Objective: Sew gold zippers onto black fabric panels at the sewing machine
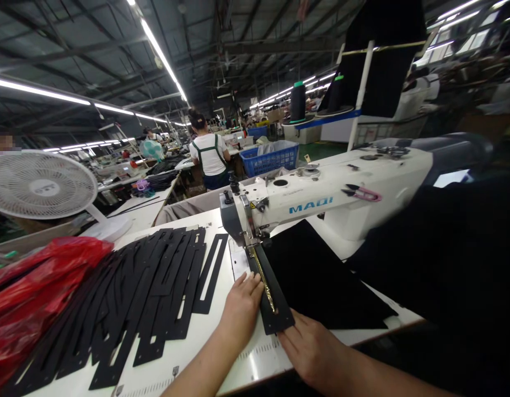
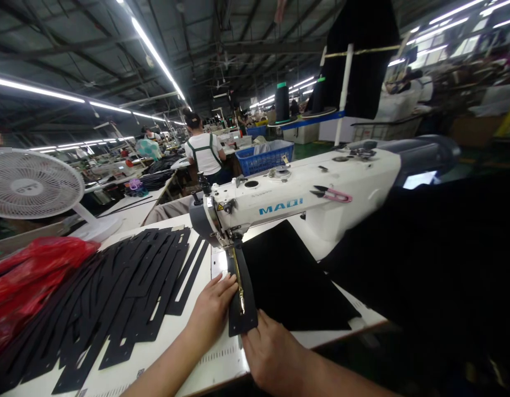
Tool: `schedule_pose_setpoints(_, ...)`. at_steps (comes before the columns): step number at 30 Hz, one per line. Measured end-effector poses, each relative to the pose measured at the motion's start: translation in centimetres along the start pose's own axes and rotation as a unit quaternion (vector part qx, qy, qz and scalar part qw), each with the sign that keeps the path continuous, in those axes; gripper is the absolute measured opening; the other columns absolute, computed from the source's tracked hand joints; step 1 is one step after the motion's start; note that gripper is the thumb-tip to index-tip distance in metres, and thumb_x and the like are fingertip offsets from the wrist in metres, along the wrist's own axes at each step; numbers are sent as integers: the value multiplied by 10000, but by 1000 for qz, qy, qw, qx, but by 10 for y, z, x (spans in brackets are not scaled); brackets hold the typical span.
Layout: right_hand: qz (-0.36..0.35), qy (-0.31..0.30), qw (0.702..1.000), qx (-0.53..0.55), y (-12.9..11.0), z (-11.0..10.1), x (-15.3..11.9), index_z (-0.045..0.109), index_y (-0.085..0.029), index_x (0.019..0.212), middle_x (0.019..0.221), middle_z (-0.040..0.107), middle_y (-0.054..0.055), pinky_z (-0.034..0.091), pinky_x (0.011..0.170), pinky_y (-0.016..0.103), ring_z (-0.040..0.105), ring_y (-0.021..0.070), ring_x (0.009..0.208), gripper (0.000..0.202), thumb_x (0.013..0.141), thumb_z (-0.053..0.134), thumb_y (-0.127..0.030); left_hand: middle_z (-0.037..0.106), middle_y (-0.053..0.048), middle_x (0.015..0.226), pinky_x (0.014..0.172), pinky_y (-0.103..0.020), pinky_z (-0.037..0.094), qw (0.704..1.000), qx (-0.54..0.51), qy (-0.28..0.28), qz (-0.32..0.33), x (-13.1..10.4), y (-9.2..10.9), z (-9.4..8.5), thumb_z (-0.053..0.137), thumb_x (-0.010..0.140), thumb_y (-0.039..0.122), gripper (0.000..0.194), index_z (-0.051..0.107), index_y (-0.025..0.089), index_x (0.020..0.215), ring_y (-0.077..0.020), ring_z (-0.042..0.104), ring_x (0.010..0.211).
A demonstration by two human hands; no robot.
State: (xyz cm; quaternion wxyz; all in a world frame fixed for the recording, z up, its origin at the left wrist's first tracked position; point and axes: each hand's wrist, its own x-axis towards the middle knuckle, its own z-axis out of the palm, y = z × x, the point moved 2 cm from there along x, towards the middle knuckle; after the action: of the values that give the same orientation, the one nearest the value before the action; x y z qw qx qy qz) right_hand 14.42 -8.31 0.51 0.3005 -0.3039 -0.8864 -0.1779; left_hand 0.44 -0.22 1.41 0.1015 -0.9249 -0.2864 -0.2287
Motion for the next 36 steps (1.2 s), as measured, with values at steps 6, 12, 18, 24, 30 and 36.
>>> schedule_pose_setpoints(6, -1, -11, 1000, 8, 14, 8, 7, 643, -46, 831, 747, 626, 131, 522, 717, 368, 593, 236, 730, 255, 773, 400, 4, 652, -121, 1074, 910, -430, 499, 1000, -7, -13, -18, 7, -12, 4, 439, 794, -6, 323, 601, 114, 1046, -225, 618, 993)
schedule_pose_setpoints(12, 17, -10, 999, 32, 32, 19, 15, 631, -52, 794, 755, 613, 129, 518, 707, 342, 581, 230, 750, 227, 791, 411, 2, 656, -102, 1046, 863, -409, 527, 999, -29, -2, -37, 11, -24, 9, 450, 811, 19, 311, 590, 151, 1056, -215, 628, 945)
schedule_pose_setpoints(18, 20, -15, 999, 39, 48, 27, 22, 631, -59, 800, 759, 608, 128, 512, 694, 337, 570, 222, 750, 295, 826, 344, 1, 658, -97, 952, 724, -342, 562, 998, -24, 24, -60, 18, -31, 14, 447, 820, 31, 262, 606, 146, 993, -211, 630, 824)
schedule_pose_setpoints(24, 39, -15, 997, 58, 62, 36, 29, 622, -57, 839, 791, 607, 116, 498, 640, 315, 549, 211, 719, 281, 824, 349, 10, 640, -66, 867, 662, -312, 539, 994, -29, -5, -107, 23, -36, 17, 453, 784, -1, 256, 609, 160, 908, -194, 605, 735)
schedule_pose_setpoints(30, 82, 6, 990, 111, 65, 41, 29, 597, -109, 808, 790, 606, 69, 473, 660, 293, 543, 190, 741, 237, 876, 378, -49, 618, -60, 837, 687, -304, 509, 988, -35, -17, -146, 22, -36, 21, 427, 761, -25, 266, 599, 164, 834, -187, 585, 744)
schedule_pose_setpoints(36, 112, -6, 990, 80, 64, 40, 32, 570, -159, 742, 705, 574, 27, 408, 583, 270, 518, 164, 652, 211, 866, 426, -67, 618, -56, 805, 689, -313, 494, 980, -48, -37, -190, 19, -33, 21, 407, 719, -54, 306, 611, 160, 798, -198, 585, 751)
